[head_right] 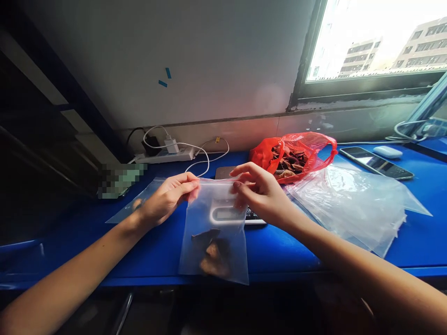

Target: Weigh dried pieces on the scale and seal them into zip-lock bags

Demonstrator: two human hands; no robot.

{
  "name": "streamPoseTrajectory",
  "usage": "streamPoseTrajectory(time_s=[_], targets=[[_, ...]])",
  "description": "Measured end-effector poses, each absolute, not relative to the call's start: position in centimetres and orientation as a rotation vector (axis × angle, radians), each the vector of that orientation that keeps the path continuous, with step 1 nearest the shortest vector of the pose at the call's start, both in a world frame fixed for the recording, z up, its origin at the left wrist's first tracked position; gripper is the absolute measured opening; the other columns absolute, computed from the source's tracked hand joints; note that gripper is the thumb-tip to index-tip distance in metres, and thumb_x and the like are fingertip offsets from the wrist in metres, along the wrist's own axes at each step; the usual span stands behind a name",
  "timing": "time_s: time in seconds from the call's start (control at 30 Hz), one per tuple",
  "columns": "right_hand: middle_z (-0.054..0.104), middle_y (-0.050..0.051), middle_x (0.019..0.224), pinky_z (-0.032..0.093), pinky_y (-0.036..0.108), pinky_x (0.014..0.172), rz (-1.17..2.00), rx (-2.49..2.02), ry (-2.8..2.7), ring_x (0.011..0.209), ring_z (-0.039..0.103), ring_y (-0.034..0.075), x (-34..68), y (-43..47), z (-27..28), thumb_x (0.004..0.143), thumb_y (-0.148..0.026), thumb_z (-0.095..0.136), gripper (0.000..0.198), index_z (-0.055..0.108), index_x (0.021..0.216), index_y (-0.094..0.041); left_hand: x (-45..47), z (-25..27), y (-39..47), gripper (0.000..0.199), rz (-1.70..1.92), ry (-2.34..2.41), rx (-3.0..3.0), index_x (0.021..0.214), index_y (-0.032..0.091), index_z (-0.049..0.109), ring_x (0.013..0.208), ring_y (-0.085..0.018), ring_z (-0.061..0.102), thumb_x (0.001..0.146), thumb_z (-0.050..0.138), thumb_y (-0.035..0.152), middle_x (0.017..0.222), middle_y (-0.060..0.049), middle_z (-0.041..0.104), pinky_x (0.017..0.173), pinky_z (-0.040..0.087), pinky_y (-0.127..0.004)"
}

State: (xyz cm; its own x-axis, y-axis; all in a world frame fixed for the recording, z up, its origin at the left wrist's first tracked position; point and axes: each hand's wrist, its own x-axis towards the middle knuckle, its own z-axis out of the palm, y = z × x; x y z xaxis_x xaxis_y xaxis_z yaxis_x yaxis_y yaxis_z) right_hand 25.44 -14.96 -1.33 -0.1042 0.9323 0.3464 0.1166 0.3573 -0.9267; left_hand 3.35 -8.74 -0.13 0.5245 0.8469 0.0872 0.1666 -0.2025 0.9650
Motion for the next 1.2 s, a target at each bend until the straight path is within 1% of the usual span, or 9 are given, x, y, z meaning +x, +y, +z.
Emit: streamPoseTrajectory(time_s=[0.13, 0.27, 0.4, 0.5, 0.63, 0.73, 0.83, 1.03, 1.2], targets=[[0.064, 0.003, 0.083, 0.053, 0.027, 0.062, 0.599, -1.122, -1.664, 0.072, 0.065, 0.013, 25.7, -14.6, -1.9, 0.088, -0.030, 0.056, 0.017, 0.055, 0.101, -0.018, 3.1, 0.0, -8.7, 0.020, 0.869, 0.881, 1.810, 0.072, 0.016, 0.055, 0.061, -0.010, 0.046, 0.083, 0.059, 0.032, 0.065, 0.003, 0.053, 0.062, 0.039, -0.024], [0.066, 0.008, 0.096, 0.050, 0.033, 0.077, 0.112, -1.118, -1.893, 0.089, 0.062, 0.018, 25.7, -14.6, -2.3, 0.088, -0.023, 0.055, 0.017, 0.057, 0.104, -0.018, 3.2, 0.1, -9.7, 0.018, 0.885, 0.989, 2.150, 0.075, 0.017, 0.063, 0.068, -0.014, 0.056, 0.085, 0.058, 0.031, 0.072, -0.001, 0.064, 0.064, 0.042, -0.026], [0.066, 0.009, 0.094, 0.044, 0.037, 0.079, -0.136, -1.088, -2.142, 0.088, 0.057, 0.021, 24.9, -15.3, -2.2, 0.089, -0.025, 0.056, 0.018, 0.060, 0.105, -0.018, 3.7, -0.4, -11.2, 0.016, 0.916, 0.898, 2.485, 0.079, 0.019, 0.066, 0.072, -0.016, 0.062, 0.089, 0.055, 0.024, 0.078, -0.003, 0.070, 0.069, 0.045, -0.028], [0.065, 0.006, 0.083, 0.041, 0.035, 0.076, -0.188, -1.074, -2.255, 0.080, 0.055, 0.019, 24.2, -15.8, -2.2, 0.088, -0.017, 0.053, 0.010, 0.063, 0.091, -0.017, 4.1, -0.9, -11.9, 0.018, 0.903, 0.745, 2.658, 0.083, 0.019, 0.066, 0.075, -0.016, 0.063, 0.093, 0.052, 0.023, 0.080, -0.003, 0.070, 0.073, 0.046, -0.029], [0.063, 0.003, 0.074, 0.037, 0.032, 0.073, -0.183, -1.102, -2.235, 0.072, 0.052, 0.015, 23.6, -15.9, -2.4, 0.083, -0.011, 0.053, 0.011, 0.060, 0.077, -0.016, 4.3, -1.3, -12.0, 0.024, 0.830, 0.725, 2.794, 0.084, 0.016, 0.065, 0.075, -0.017, 0.062, 0.096, 0.047, 0.025, 0.080, -0.006, 0.069, 0.073, 0.045, -0.029], [0.061, 0.002, 0.071, 0.034, 0.030, 0.072, -0.159, -1.083, -2.244, 0.070, 0.050, 0.014, 23.5, -15.7, -2.6, 0.082, -0.011, 0.052, 0.013, 0.059, 0.073, -0.017, 4.1, -1.3, -11.6, 0.029, 0.654, 0.702, 2.914, 0.084, 0.014, 0.065, 0.075, -0.019, 0.061, 0.097, 0.042, 0.026, 0.080, -0.008, 0.068, 0.071, 0.044, -0.030], [0.059, 0.001, 0.067, 0.032, 0.030, 0.070, -0.139, -1.048, -2.264, 0.069, 0.048, 0.014, 23.4, -15.8, -2.8, 0.083, -0.014, 0.052, 0.014, 0.057, 0.071, -0.017, 3.9, -1.0, -11.2, 0.025, 0.528, 0.552, 2.968, 0.086, 0.015, 0.064, 0.073, -0.019, 0.058, 0.094, 0.042, 0.022, 0.077, -0.007, 0.065, 0.068, 0.042, -0.030], [0.059, -0.001, 0.065, 0.031, 0.030, 0.069, -0.097, -0.955, -2.268, 0.068, 0.048, 0.013, 23.4, -16.3, -2.3, 0.083, -0.015, 0.053, 0.012, 0.056, 0.072, -0.019, 3.4, 0.0, -11.0, 0.027, 0.567, 0.368, 2.897, 0.071, 0.017, 0.062, 0.061, -0.015, 0.051, 0.091, 0.043, 0.022, 0.064, -0.004, 0.058, 0.060, 0.038, -0.028], [0.061, -0.002, 0.065, 0.032, 0.030, 0.068, -0.127, -0.917, -2.202, 0.068, 0.050, 0.013, 23.7, -16.0, -1.5, 0.081, -0.014, 0.054, 0.009, 0.057, 0.074, -0.019, 2.5, 1.4, -11.0, 0.029, 0.666, 0.410, 2.823, 0.065, 0.019, 0.060, 0.053, -0.014, 0.047, 0.088, 0.043, 0.024, 0.057, -0.002, 0.055, 0.057, 0.039, -0.028]])
